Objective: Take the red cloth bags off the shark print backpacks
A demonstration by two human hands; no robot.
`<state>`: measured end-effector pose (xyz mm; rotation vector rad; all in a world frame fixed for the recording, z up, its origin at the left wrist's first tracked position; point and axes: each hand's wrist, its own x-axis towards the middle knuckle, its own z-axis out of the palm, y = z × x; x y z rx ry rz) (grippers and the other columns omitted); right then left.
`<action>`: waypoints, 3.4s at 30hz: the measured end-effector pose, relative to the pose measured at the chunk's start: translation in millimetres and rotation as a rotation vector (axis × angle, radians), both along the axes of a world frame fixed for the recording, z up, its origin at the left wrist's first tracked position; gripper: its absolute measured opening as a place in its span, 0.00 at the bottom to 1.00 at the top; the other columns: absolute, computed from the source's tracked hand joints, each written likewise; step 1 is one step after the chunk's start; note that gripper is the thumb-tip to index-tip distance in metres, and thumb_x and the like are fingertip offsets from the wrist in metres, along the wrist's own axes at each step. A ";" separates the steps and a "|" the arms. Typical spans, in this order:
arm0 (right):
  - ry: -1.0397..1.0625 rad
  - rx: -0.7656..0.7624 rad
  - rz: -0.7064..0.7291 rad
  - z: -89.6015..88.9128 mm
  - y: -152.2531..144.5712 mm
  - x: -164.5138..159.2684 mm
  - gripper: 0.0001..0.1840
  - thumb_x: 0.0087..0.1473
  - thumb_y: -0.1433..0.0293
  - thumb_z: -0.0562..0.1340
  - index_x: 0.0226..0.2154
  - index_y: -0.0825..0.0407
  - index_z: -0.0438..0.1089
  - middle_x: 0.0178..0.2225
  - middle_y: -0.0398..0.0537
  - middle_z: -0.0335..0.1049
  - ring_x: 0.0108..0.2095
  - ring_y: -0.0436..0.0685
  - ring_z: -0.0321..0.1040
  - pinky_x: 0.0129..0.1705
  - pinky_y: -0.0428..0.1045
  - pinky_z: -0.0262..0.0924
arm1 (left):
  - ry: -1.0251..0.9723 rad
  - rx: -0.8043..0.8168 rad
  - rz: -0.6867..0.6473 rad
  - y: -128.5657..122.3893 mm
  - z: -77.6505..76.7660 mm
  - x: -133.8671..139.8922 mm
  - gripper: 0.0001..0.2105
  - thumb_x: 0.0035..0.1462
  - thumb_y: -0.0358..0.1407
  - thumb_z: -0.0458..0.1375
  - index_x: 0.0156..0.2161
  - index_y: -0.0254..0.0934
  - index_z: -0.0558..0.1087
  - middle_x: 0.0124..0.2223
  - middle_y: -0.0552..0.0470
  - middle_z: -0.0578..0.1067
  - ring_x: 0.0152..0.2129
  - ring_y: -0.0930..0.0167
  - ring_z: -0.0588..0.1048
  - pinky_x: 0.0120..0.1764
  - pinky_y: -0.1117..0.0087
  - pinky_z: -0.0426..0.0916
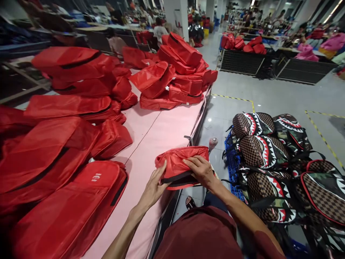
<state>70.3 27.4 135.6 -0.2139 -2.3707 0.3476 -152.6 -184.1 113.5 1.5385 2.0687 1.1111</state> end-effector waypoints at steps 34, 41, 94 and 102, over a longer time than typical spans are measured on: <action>-0.391 -1.574 -0.318 -114.5 316.4 -35.9 0.45 0.38 0.22 0.69 0.23 0.47 0.63 0.20 0.37 0.56 0.25 0.51 0.52 0.27 0.48 0.48 | -0.717 -0.434 0.046 410.8 -57.9 5.8 0.35 0.59 0.73 0.58 0.23 0.42 0.62 0.22 0.58 0.60 0.23 0.72 0.57 0.29 0.67 0.50; -0.387 -1.254 -0.275 -79.5 293.4 4.8 0.43 0.56 0.28 0.66 0.20 0.48 0.60 0.23 0.39 0.51 0.28 0.51 0.50 0.29 0.49 0.43 | -0.747 -0.430 -0.107 356.0 -21.2 19.2 0.34 0.69 0.68 0.54 0.28 0.39 0.70 0.27 0.53 0.69 0.26 0.69 0.66 0.33 0.68 0.59; -0.735 -1.775 0.185 -36.2 262.6 77.8 0.16 0.31 0.68 0.63 0.28 0.53 0.80 0.28 0.42 0.78 0.30 0.54 0.68 0.31 0.46 0.61 | -0.852 -0.325 0.265 292.0 -87.2 -31.5 0.35 0.42 0.66 0.77 0.18 0.38 0.67 0.20 0.59 0.60 0.20 0.77 0.55 0.24 0.72 0.49; -0.312 -1.591 -0.117 -4.1 228.9 86.3 0.17 0.56 0.55 0.70 0.39 0.51 0.75 0.36 0.44 0.74 0.38 0.56 0.67 0.40 0.47 0.61 | -0.956 -0.224 0.418 255.1 -96.7 -14.2 0.26 0.49 0.59 0.76 0.24 0.36 0.77 0.24 0.53 0.73 0.25 0.71 0.68 0.26 0.72 0.60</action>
